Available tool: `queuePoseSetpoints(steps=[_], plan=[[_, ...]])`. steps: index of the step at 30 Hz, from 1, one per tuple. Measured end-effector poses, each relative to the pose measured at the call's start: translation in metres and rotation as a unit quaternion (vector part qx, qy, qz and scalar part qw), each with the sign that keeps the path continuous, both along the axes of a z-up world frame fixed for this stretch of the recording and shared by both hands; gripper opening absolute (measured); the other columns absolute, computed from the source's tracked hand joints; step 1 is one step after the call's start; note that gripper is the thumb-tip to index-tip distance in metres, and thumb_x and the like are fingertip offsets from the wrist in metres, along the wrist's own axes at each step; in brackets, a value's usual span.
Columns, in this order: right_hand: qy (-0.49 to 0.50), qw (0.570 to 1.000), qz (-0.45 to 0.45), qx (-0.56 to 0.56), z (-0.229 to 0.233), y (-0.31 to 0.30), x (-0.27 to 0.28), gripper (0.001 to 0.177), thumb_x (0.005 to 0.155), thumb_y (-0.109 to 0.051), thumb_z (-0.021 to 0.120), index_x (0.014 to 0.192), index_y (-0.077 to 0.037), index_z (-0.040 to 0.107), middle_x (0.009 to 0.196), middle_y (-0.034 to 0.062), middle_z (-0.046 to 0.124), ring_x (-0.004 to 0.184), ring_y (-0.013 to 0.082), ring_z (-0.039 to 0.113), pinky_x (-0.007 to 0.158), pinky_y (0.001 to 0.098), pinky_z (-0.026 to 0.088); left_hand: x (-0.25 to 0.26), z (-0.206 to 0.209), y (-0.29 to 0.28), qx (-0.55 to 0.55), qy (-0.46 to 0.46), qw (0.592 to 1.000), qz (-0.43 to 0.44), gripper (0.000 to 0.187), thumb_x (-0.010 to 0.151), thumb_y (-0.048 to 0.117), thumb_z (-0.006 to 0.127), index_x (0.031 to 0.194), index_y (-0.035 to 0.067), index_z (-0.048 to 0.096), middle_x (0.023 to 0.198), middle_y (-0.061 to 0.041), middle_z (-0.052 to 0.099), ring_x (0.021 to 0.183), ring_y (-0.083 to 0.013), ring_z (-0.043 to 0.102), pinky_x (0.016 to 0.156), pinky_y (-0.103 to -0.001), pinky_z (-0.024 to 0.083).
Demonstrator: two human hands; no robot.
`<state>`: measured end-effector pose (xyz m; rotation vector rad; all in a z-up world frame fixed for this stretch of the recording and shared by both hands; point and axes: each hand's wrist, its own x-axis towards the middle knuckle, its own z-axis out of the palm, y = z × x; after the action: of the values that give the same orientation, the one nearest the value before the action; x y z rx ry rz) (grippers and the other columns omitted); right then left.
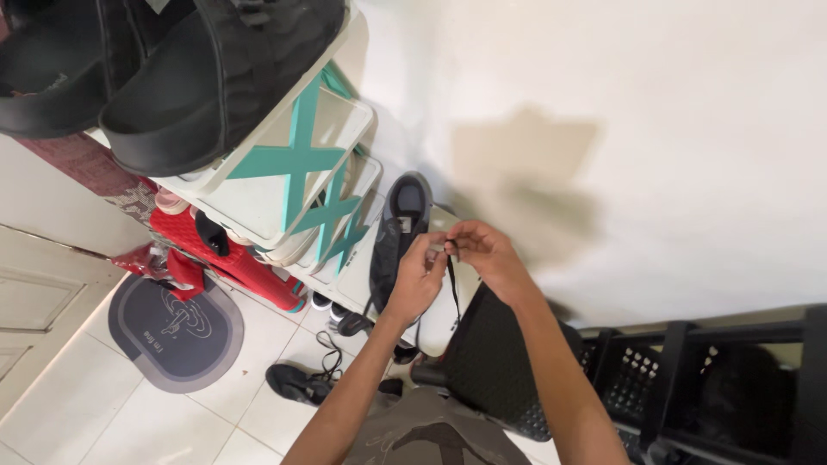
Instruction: The person un-laces a black shoe resting on a small white table, pulling the laces out of the eyelets, then threads the laces back through the eyelets and re-laces the shoe. They briefly handle a second shoe from the shoe rack before continuing to lace the first shoe.
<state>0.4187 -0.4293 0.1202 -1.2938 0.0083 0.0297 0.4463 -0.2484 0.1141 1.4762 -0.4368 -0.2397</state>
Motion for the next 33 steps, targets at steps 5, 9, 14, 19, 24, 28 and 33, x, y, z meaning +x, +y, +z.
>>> queuePoseSetpoints(steps=[5,9,14,19,24,28,33], plan=[[-0.017,0.994,-0.037,-0.098,-0.004,-0.012,-0.006,0.019,0.098,-0.006,0.068,0.115,0.004,0.069,0.105,0.0086,0.071,0.096,0.0157,0.067,0.092,0.0321,0.054,-0.012,-0.029,-0.017,0.026,-0.032,0.996,0.078,0.030,0.094,0.000,0.056,0.124,0.004,0.057,0.107,-0.008,0.067,0.092,-0.0165,0.066,0.079,-0.029,0.054],[-0.059,0.972,-0.096,-0.208,-0.009,-0.021,-0.015,0.022,0.102,-0.011,0.060,0.115,0.002,0.072,0.111,0.0056,0.075,0.104,0.0099,0.068,0.096,0.0276,0.051,-0.026,-0.061,0.002,0.042,-0.105,0.978,0.178,0.017,0.098,-0.001,0.046,0.104,0.003,0.061,0.111,-0.010,0.068,0.098,-0.0204,0.066,0.087,-0.032,0.053],[0.024,0.983,-0.066,-0.170,-0.016,-0.024,-0.016,0.040,0.102,-0.011,0.058,0.141,-0.007,0.055,0.093,0.0087,0.076,0.083,0.0122,0.066,0.084,0.0277,0.054,-0.051,-0.072,0.034,0.138,0.043,0.950,0.277,0.015,0.101,0.013,0.064,0.100,0.001,0.056,0.089,-0.015,0.065,0.082,-0.0252,0.062,0.078,-0.034,0.051],[0.079,0.991,-0.011,-0.110,-0.039,-0.001,-0.007,0.017,0.098,-0.007,0.062,0.112,0.001,0.056,0.088,0.0093,0.077,0.076,0.0142,0.070,0.074,0.0305,0.055,-0.061,-0.057,0.051,0.187,0.059,0.936,0.294,0.033,0.094,0.011,0.058,0.126,0.004,0.050,0.091,-0.011,0.067,0.087,-0.0270,0.067,0.080,-0.037,0.051],[0.010,0.984,0.000,-0.180,-0.061,0.017,0.003,0.010,0.097,-0.007,0.068,0.098,0.003,0.068,0.084,0.0062,0.072,0.076,0.0111,0.065,0.074,0.0273,0.053,-0.036,-0.050,0.050,0.308,-0.089,0.906,0.276,0.024,0.090,0.008,0.067,0.113,0.001,0.063,0.112,-0.019,0.061,0.103,-0.0386,0.063,0.090,-0.045,0.052],[0.044,0.970,-0.019,-0.238,-0.065,0.036,0.013,0.010,0.093,-0.009,0.073,0.096,0.000,0.073,0.078,0.0039,0.071,0.071,0.0107,0.064,0.070,0.0275,0.053,-0.008,-0.056,0.042,0.369,-0.087,0.891,0.249,0.034,0.083,0.016,0.078,0.107,-0.001,0.061,0.108,-0.020,0.061,0.102,-0.0413,0.061,0.086,-0.047,0.050],[0.025,0.951,-0.040,-0.307,-0.062,0.066,0.025,0.012,0.091,-0.010,0.072,0.098,-0.001,0.075,0.082,0.0045,0.077,0.076,0.0126,0.073,0.071,0.0293,0.056,0.009,-0.079,0.041,0.371,-0.089,0.884,0.269,0.028,0.082,0.014,0.079,0.099,-0.001,0.062,0.097,-0.016,0.067,0.089,-0.0375,0.067,0.077,-0.045,0.054]])
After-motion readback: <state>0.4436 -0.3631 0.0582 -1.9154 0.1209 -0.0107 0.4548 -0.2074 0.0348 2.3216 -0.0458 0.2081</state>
